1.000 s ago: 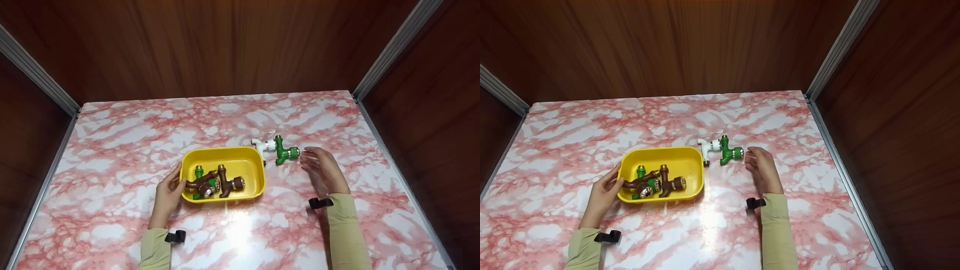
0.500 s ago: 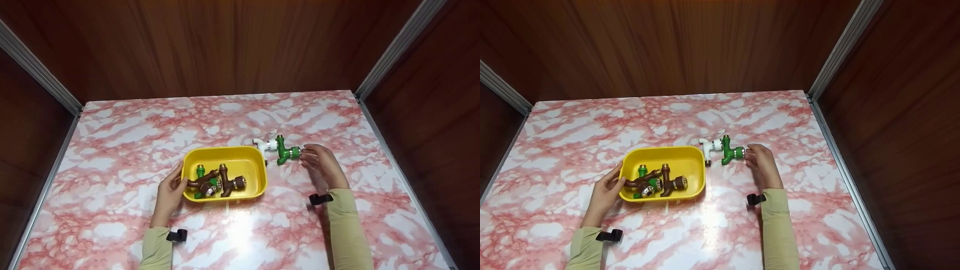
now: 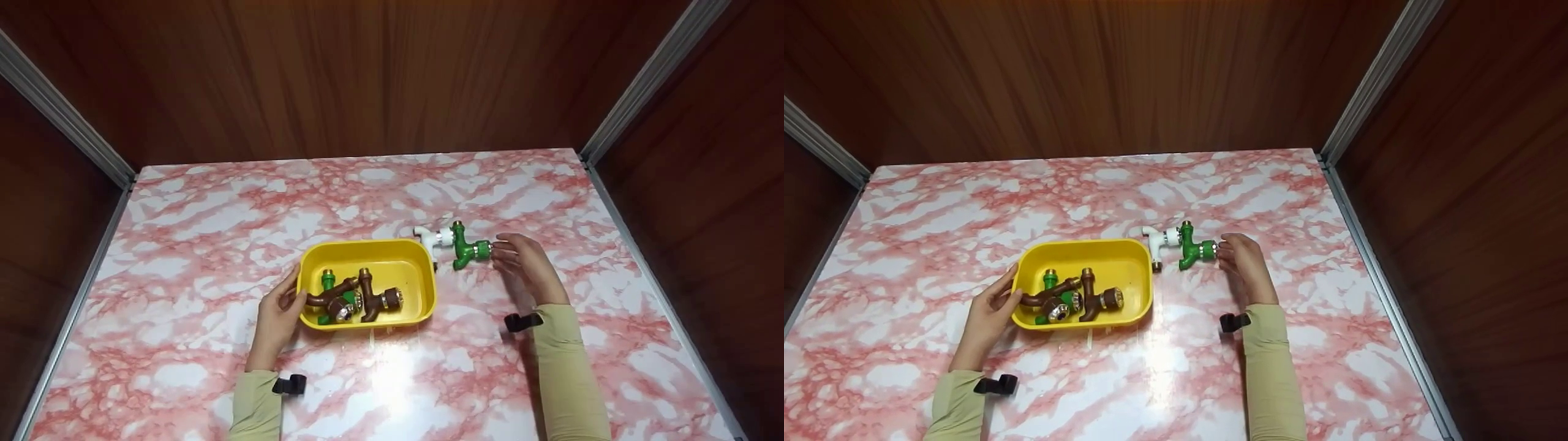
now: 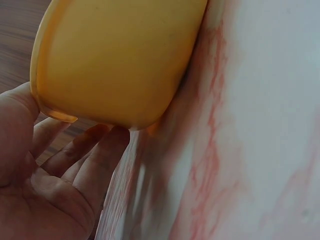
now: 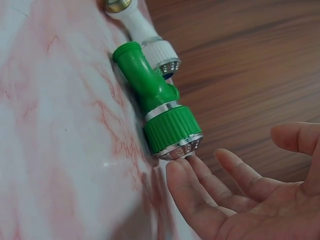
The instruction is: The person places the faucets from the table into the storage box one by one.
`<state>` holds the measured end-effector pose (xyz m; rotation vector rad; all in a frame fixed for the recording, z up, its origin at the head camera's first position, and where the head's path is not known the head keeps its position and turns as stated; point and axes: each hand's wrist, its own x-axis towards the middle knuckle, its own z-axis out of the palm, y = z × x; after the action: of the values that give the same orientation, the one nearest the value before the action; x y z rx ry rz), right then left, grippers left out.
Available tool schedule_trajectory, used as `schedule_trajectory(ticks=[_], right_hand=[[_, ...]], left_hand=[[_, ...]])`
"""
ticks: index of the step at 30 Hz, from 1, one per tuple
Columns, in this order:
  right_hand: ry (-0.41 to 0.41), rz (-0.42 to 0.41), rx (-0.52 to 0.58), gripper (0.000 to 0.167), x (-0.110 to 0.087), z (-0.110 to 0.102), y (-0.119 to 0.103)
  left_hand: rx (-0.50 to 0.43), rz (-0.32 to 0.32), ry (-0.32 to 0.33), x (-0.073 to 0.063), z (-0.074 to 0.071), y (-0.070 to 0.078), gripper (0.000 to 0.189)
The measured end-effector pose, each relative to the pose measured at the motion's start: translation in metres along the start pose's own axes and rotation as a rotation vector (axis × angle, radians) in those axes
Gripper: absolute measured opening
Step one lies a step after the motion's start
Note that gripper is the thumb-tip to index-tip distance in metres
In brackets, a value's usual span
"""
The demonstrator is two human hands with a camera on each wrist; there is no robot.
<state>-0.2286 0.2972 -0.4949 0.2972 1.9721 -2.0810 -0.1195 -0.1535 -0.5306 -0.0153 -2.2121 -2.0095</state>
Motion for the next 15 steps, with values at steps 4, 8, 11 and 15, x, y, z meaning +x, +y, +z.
schedule_trajectory(ticks=[4, 8, 11, 15], right_hand=[[0.008, 0.010, -0.014, 0.052, 0.004, 0.000, 0.003], [0.014, 0.016, -0.042, 0.052, 0.008, -0.001, 0.006], [0.022, 0.021, -0.052, 0.051, 0.011, -0.001, 0.007], [0.014, 0.030, -0.066, 0.051, 0.014, 0.000, 0.006]], left_hand=[[0.004, -0.004, -0.009, -0.003, 0.001, 0.015, 0.049], [0.024, -0.012, -0.010, -0.004, 0.002, 0.017, 0.049], [0.020, -0.005, -0.012, -0.003, 0.001, 0.016, 0.049], [0.007, 0.000, -0.014, -0.003, 0.001, 0.015, 0.049]])
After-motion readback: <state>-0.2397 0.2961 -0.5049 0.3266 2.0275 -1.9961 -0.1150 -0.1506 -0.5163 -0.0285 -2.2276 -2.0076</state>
